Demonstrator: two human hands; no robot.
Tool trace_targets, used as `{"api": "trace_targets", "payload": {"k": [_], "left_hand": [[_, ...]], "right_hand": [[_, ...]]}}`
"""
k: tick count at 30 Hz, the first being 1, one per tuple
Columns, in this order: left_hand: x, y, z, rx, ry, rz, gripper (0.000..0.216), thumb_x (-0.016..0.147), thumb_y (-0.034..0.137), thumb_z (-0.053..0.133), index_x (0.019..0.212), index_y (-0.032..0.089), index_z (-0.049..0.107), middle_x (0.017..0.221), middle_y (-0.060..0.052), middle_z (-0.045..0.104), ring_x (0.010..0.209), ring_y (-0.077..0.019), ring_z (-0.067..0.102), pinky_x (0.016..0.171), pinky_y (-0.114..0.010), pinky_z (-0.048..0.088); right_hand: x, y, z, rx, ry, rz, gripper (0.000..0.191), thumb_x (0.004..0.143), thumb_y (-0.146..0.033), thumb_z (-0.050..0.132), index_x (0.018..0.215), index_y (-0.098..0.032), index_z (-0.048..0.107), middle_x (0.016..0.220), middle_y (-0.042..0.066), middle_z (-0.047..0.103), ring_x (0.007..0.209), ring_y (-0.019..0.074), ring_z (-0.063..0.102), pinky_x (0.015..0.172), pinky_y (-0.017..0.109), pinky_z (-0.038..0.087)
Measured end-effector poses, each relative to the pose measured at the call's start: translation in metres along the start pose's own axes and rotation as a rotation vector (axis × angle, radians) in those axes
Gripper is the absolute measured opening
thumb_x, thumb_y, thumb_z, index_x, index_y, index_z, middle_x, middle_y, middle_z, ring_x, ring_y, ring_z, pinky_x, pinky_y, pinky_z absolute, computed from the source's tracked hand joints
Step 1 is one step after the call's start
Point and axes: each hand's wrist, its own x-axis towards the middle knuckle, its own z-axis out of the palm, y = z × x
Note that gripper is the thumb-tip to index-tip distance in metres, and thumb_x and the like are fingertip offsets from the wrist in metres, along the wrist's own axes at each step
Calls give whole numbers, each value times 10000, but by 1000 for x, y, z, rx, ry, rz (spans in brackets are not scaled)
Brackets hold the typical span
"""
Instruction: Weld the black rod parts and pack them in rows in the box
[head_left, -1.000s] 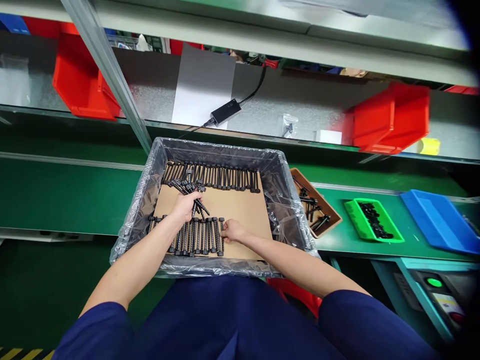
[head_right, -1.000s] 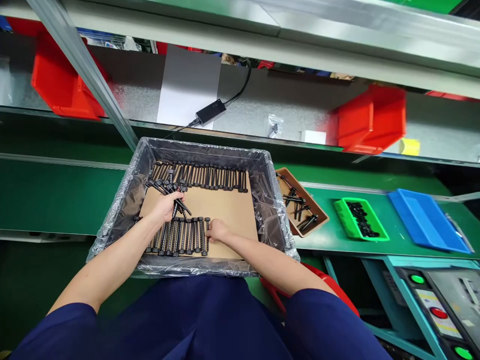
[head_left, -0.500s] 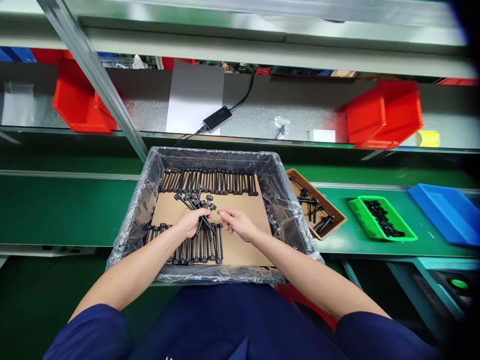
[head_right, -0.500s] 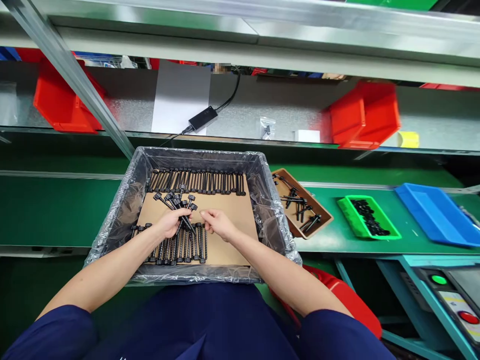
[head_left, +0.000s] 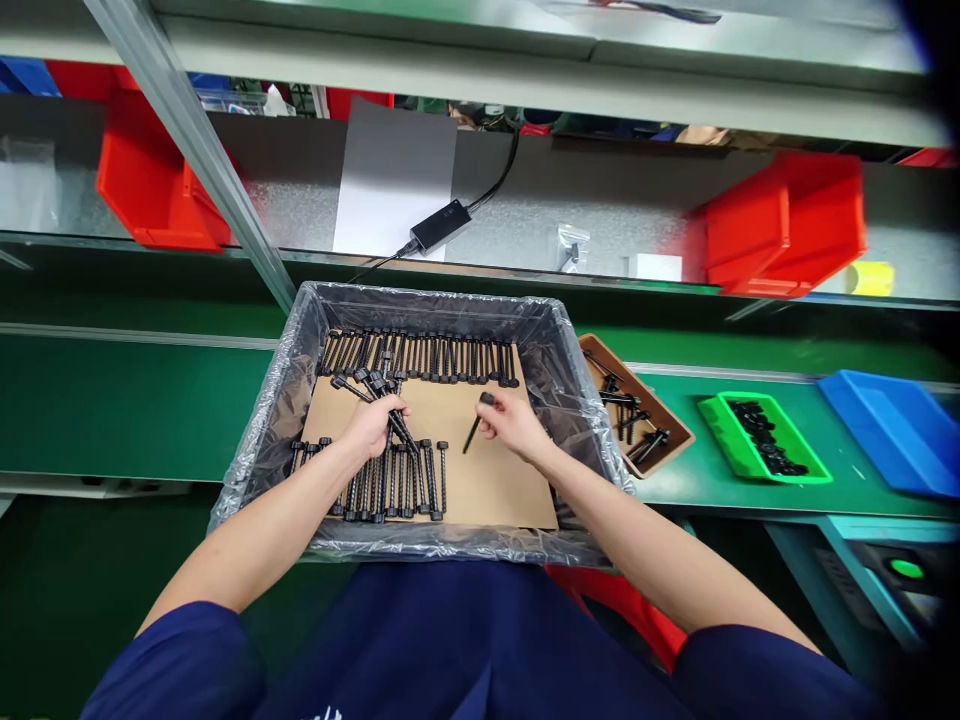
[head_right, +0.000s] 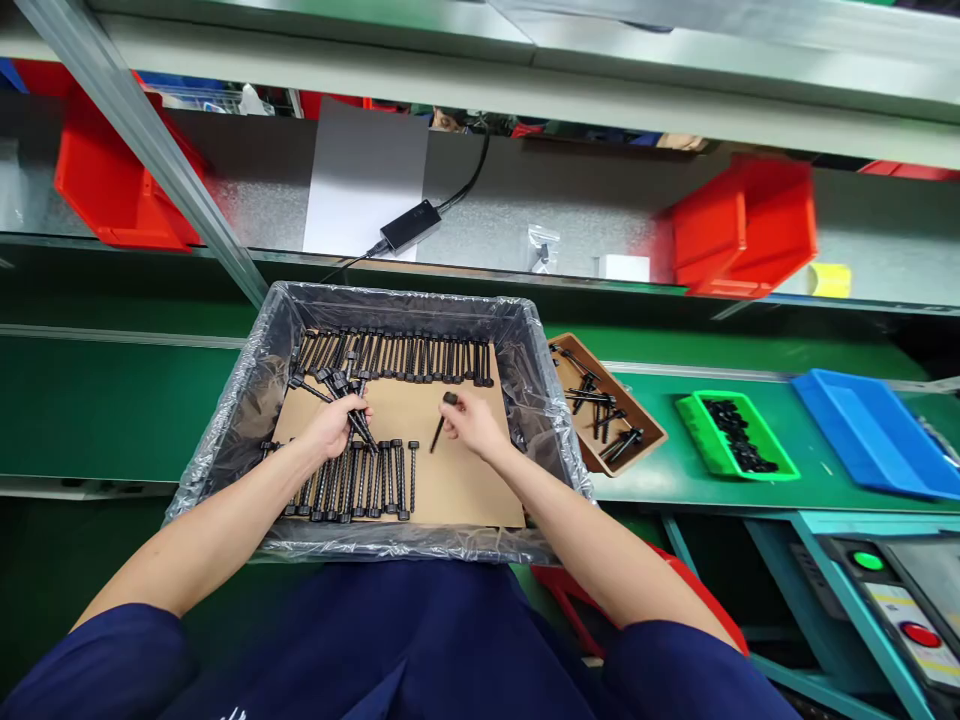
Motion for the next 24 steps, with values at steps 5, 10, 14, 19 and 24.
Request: {"api": "trace_targets", "payload": {"k": [5,10,14,19,24], "left_hand": [[-4,-1,3,45,-3,-49,181,534,93,648,701,129,587,566,-21,624,539,-129,613,517,-219,491],[-7,-7,4,44,-26,-39,202,519,98,719,675,123,593,599,-39,650,594,-158,648,556,-250,526],[-8,-11,3,60,-99,-26,225,513,125,757,689,116,618,632,-48,667,567,-144,627,522,-248,508],[-11,-11,4,60,-137,-50,262,503,143,779,690,127,597,642,-25,653,491,-117,570,511,-273,499],[-15,-18,4,123,-247,-34,309,495,150,806,717,128,592,643,6,615,515,-105,560,524,-248,462]], "right_hand": [[-38,29,27,-867,-579,-531,103,906,-157,476,894,-164,578,924,81,591,791,165,568,682,272,471],[-59,44,61,-1130,-883,-808,145,932,-148,446,937,-169,589,991,90,563,832,188,540,611,261,445],[-61,52,65,-1096,-909,-729,179,942,-130,412,953,-153,589,994,98,565,855,182,542,647,264,449],[-50,41,51,-713,-739,-479,139,908,-154,464,849,-162,589,972,80,593,795,158,561,702,278,476],[-27,3,51,158,-219,155,204,914,-344,488,900,-156,566,750,25,600,559,104,547,506,223,483]]}}
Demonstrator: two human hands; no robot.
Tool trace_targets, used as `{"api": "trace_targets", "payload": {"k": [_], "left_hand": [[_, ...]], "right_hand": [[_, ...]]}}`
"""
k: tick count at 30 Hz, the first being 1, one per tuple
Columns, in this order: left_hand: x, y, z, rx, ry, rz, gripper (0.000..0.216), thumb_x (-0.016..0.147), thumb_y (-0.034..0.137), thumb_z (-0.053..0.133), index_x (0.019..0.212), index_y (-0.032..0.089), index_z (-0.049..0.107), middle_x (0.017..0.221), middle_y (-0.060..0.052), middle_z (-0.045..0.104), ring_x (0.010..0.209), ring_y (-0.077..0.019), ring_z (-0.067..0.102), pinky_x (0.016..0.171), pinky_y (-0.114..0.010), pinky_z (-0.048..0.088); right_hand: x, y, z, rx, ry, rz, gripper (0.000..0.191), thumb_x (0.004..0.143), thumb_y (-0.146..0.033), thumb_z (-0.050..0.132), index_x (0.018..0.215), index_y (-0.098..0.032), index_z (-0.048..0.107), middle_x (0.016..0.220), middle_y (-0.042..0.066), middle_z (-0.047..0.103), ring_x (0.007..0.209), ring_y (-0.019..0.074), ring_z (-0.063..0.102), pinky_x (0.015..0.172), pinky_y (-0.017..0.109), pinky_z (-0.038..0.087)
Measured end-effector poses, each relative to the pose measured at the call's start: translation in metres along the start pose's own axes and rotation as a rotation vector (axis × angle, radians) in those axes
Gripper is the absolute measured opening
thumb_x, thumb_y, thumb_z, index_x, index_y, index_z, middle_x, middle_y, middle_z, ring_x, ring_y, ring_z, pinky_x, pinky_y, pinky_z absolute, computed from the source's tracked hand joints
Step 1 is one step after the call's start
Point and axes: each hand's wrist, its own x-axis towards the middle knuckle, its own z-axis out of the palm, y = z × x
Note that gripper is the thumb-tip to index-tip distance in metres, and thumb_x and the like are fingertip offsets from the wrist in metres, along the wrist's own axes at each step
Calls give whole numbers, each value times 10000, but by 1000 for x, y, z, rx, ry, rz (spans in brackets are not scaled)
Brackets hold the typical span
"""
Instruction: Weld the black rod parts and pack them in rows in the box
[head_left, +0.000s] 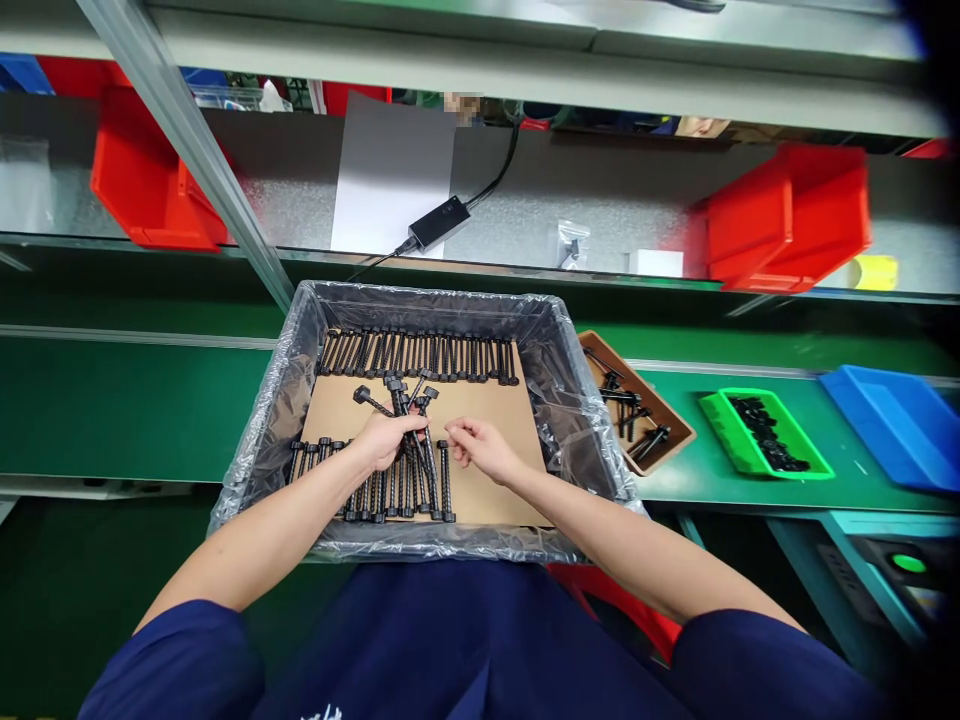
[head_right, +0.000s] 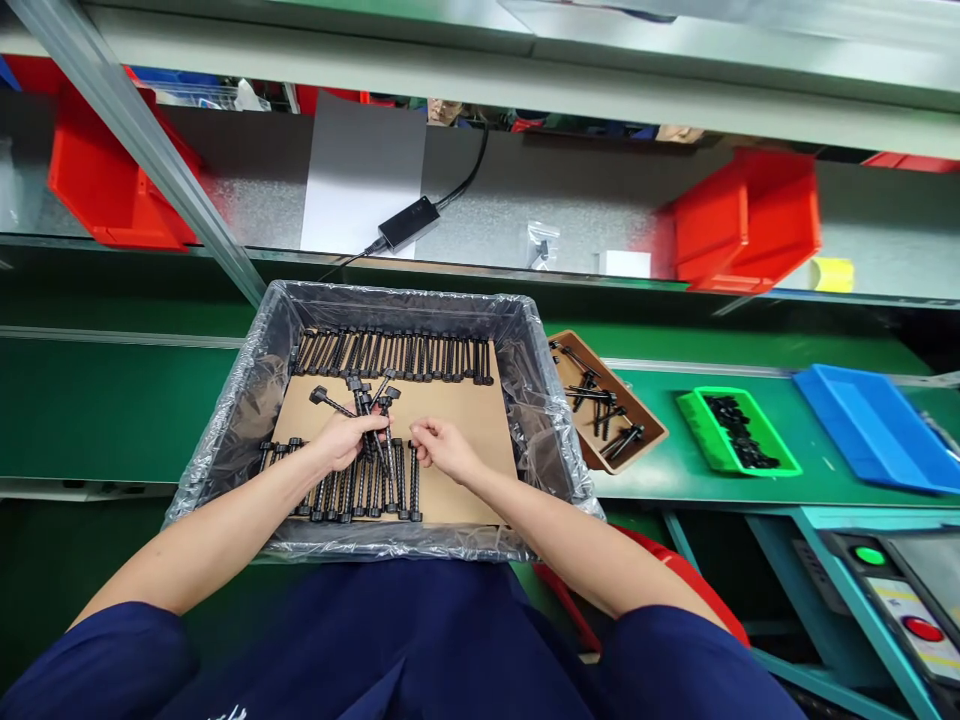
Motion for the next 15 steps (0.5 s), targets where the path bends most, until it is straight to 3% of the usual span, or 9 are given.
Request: {"api": "trace_targets", "payload": {"k": [3,6,11,15], "left_hand": [[-2,-7,0,52,-35,41,278,536,160,786,738,132,597,641,23,594,511,-93,541,524,-241,440],[-4,-10,0,104,-59,57,258,547,159,783,729,133,601,634,30,579,515,-87,523,515,-235,423],[-4,-12,1,85,-26,53,369,500,193,843,797,126,633,731,-10,630,661,-133,596,591,-264,482],[-4,-11,3,64,-13,39,431,477,227,867,813,128,615,659,0,618,595,-140,598,550,-277,485]], "right_hand": [[4,-17,14,401,-58,131,279,818,-409,651,900,-153,576,816,41,641,580,98,578,448,184,470],[2,-21,25,572,-84,205,326,721,-387,759,878,-152,596,835,37,659,578,76,565,434,150,457],[0,-19,23,680,-31,234,401,581,-275,850,860,-162,586,712,-17,634,555,54,532,443,120,427],[3,-15,9,621,31,257,300,668,-261,792,746,-168,518,572,-60,553,482,52,512,456,146,459]]}}
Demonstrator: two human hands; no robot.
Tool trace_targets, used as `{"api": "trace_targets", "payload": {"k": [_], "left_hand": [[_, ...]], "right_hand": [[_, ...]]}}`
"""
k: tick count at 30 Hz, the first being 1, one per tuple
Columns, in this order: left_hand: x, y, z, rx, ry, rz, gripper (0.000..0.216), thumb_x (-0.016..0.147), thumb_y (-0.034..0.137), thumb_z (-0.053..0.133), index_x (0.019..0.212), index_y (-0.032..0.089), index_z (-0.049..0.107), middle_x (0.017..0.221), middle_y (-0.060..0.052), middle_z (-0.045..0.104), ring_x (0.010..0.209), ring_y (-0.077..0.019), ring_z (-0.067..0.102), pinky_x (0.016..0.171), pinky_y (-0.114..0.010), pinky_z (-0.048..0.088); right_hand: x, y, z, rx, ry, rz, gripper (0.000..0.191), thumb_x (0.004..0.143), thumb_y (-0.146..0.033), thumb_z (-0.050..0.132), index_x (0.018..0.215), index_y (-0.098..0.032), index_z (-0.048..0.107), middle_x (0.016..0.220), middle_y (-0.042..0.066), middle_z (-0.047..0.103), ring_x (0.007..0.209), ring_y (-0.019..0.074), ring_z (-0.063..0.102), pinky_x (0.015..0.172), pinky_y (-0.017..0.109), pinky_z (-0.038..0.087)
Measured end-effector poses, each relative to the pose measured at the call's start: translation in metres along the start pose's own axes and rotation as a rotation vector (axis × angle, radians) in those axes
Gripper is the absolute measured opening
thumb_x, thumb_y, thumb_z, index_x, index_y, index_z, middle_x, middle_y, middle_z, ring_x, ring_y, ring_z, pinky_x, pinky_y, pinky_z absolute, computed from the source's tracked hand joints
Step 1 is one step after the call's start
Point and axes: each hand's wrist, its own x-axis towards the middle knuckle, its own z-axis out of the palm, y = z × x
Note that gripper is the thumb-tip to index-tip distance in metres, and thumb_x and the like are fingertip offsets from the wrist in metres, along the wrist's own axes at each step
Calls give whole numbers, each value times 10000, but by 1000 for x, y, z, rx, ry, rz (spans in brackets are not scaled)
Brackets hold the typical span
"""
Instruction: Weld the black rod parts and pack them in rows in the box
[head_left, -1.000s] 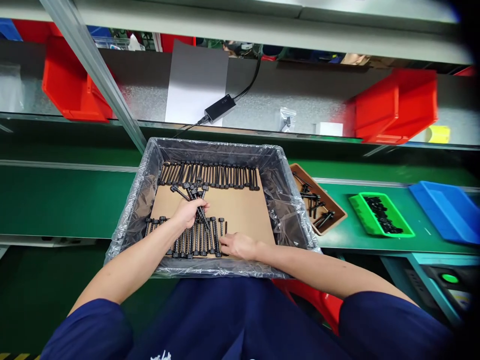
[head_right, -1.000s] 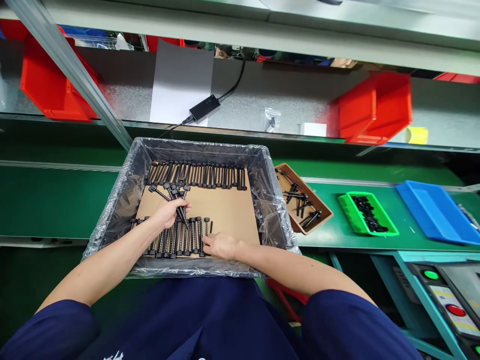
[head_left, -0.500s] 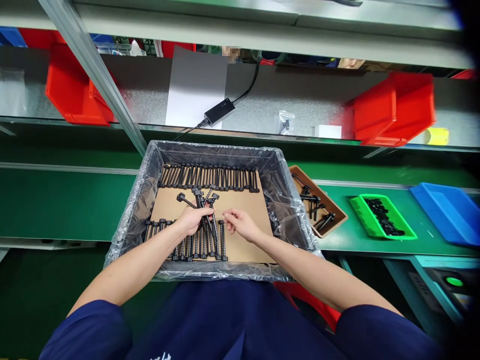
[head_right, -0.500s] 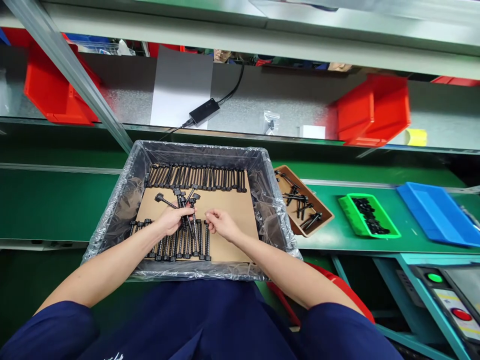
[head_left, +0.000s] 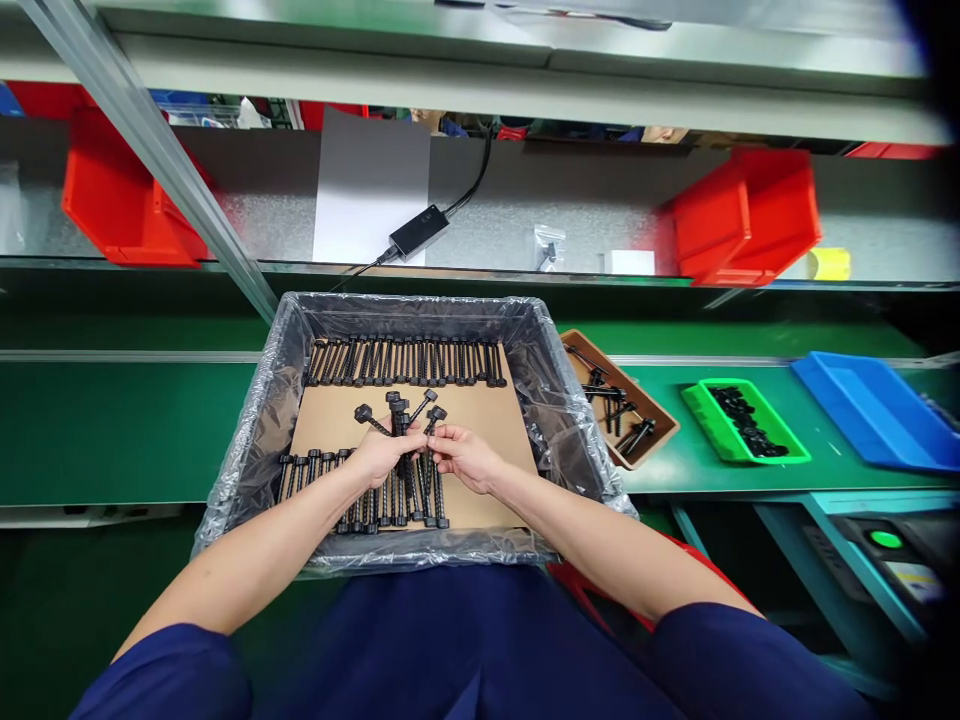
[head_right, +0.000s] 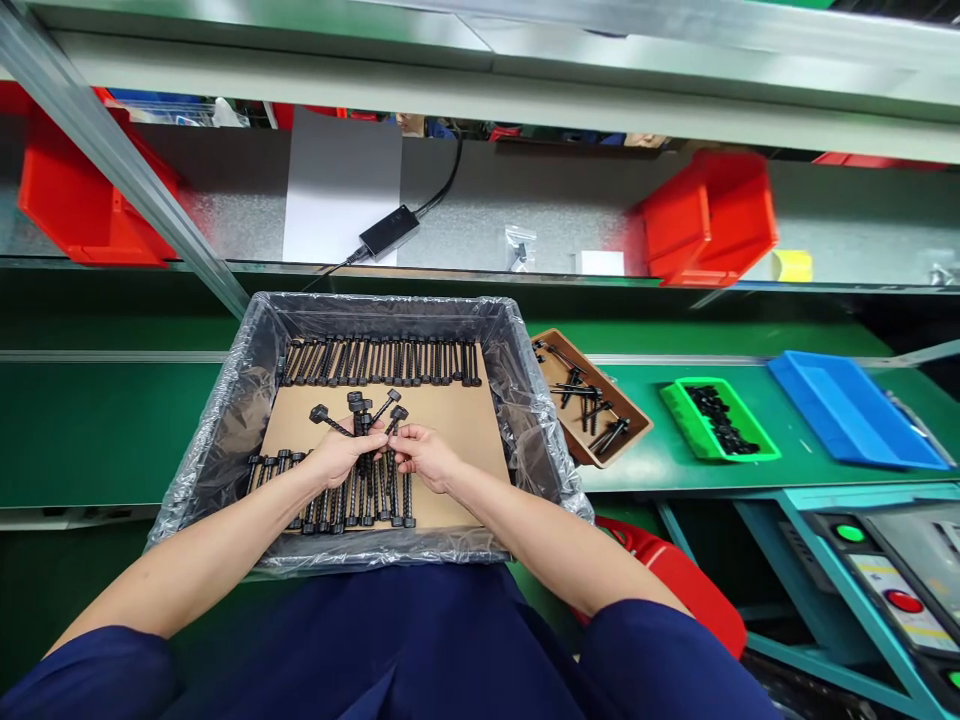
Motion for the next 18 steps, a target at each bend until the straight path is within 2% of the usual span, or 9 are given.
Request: {"api": "trace_targets", "payload": {"k": [3,7,9,12,18], "left_hand": [[1,7,0,-48,25,28,408,497,260,859,778,135,591,607,23,589,536,-113,574,531,-259,477],[2,12,-1,-76,67,14,387,514,256,850,752,137,569,612,9,595,563,-118,590,529,-243,481],[2,10,0,-72,71,-11,365,532,246,840,742,136,563,605,-3,602,555,-115,586,519,-235,474],[2,4,1,-61,70,-44,337,553,235,829,723,133,557,612,-26,616,572,-123,595,518,-231,475],[1,-5,0,-22,18,-57,310,579,228,808,737,136,557,630,-37,631,553,-120,590,504,-229,464]], "right_hand": [[5,3,-20,-283,113,55,246,780,-194,686,689,-174,458,485,-56,538,407,59,502,432,154,463],[17,23,-44,-641,209,301,263,818,-94,610,658,-183,421,402,-43,524,353,92,511,385,175,462],[23,35,-48,-693,208,362,261,816,-89,614,659,-182,428,412,-27,547,368,109,541,390,190,479],[27,46,-45,-737,192,342,284,780,-130,684,643,-179,440,435,-14,569,369,120,556,371,192,467],[27,47,-35,-799,137,292,276,780,-158,695,640,-176,458,438,-25,564,381,110,560,378,176,458]]}}
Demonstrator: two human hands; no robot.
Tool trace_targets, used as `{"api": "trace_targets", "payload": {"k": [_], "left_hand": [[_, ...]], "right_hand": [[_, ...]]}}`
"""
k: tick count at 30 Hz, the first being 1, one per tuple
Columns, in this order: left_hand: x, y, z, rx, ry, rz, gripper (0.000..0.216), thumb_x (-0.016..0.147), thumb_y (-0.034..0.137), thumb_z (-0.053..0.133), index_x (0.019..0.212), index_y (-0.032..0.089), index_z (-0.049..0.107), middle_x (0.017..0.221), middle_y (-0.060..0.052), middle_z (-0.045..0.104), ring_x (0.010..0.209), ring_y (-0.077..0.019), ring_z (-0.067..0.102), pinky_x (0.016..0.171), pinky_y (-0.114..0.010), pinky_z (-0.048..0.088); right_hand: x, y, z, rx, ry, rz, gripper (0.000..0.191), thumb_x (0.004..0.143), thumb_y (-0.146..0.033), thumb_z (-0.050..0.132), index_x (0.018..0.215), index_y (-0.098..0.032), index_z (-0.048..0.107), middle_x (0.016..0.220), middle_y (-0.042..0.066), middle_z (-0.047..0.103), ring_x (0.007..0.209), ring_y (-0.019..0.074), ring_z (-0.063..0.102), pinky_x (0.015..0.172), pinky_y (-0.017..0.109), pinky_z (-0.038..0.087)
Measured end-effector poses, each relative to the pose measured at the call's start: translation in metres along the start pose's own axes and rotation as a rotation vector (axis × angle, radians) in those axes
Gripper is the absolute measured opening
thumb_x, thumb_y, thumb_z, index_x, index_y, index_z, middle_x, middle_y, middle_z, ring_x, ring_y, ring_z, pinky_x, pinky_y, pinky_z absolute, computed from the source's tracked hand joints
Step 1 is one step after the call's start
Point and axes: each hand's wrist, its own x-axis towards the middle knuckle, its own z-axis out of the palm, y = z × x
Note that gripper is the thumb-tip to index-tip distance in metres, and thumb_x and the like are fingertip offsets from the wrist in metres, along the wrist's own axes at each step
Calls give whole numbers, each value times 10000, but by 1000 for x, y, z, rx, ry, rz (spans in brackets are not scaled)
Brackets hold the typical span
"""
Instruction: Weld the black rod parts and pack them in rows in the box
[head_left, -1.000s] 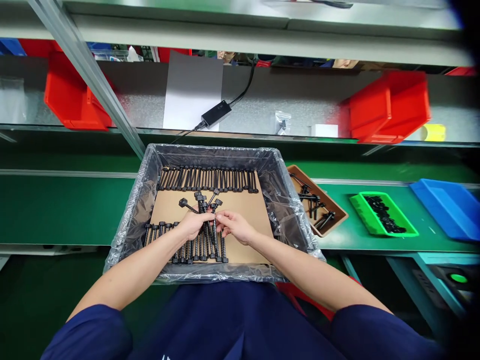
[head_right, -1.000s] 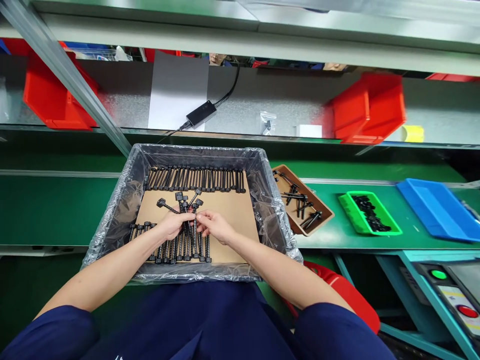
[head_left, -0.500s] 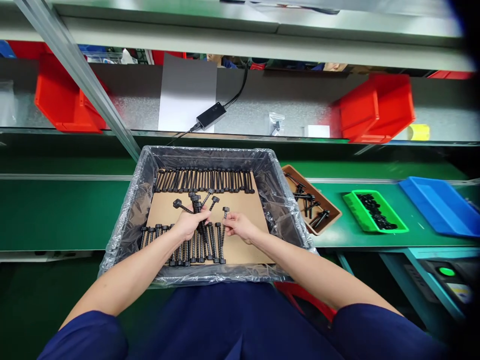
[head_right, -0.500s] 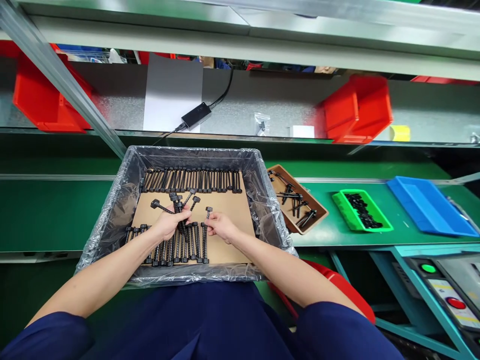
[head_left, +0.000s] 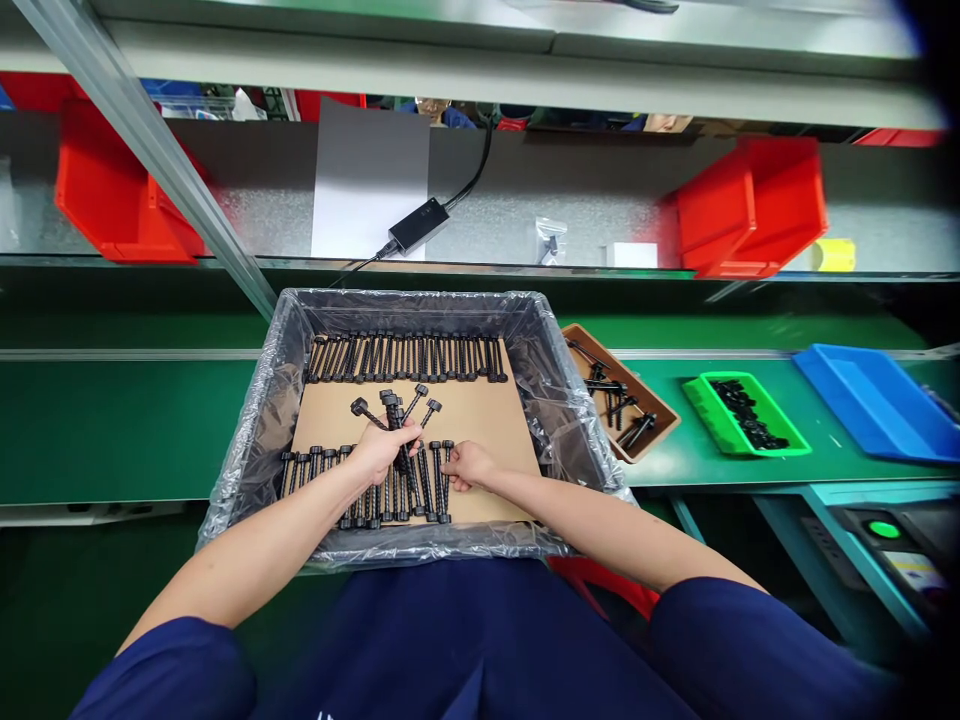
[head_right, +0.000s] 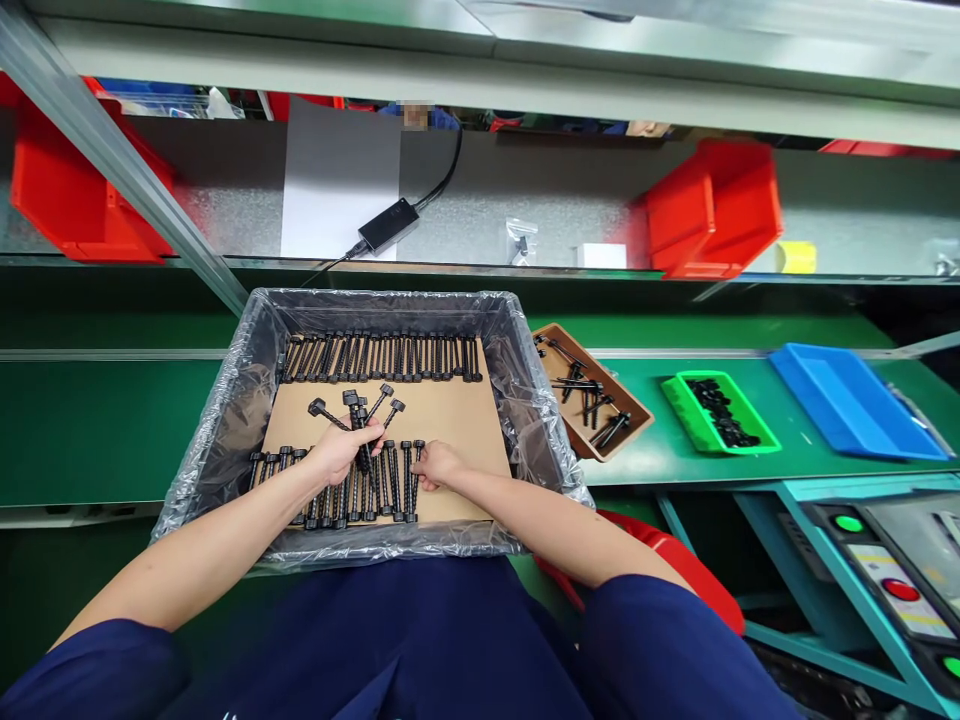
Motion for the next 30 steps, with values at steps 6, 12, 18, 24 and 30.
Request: {"api": "trace_targets", "payload": {"k": [6,12,18,24,30], "left_hand": [[-3,1,3,6,-10,-30,296,582,222,800,717,140,550,627,-31,622,542,-122,586,496,-236,452],[-9,0,9,-10,-75,-50,331,568,263,827,750,136,580,629,9,583,511,-111,572,484,-241,448],[-5,1,8,-31,-96,-50,316,602,210,805,827,118,603,654,-7,612,547,-115,593,517,-237,479],[4,10,3,13,87,-50,234,745,186,661,922,146,513,656,-50,670,492,-119,598,457,-212,469],[-3,17,8,48,72,-70,157,788,217,620,866,142,507,743,-52,670,465,-107,598,430,-214,498]], "right_hand": [[-14,-16,-26,-253,21,-76,243,774,-215,689,603,-157,526,407,-29,514,370,90,491,385,174,380],[-40,-41,-26,474,-84,-375,306,728,-421,717,818,-155,596,558,-51,529,442,55,429,401,160,330],[-49,-55,-18,773,-70,-477,469,653,-521,756,885,-170,550,607,-41,520,487,71,459,439,172,361],[-41,-27,-71,-166,255,-806,196,918,-357,481,917,-173,547,869,61,584,684,143,564,602,257,461],[-35,21,-33,-1351,-145,-934,170,926,-160,470,876,-166,632,973,89,594,816,190,566,683,285,453]]}}
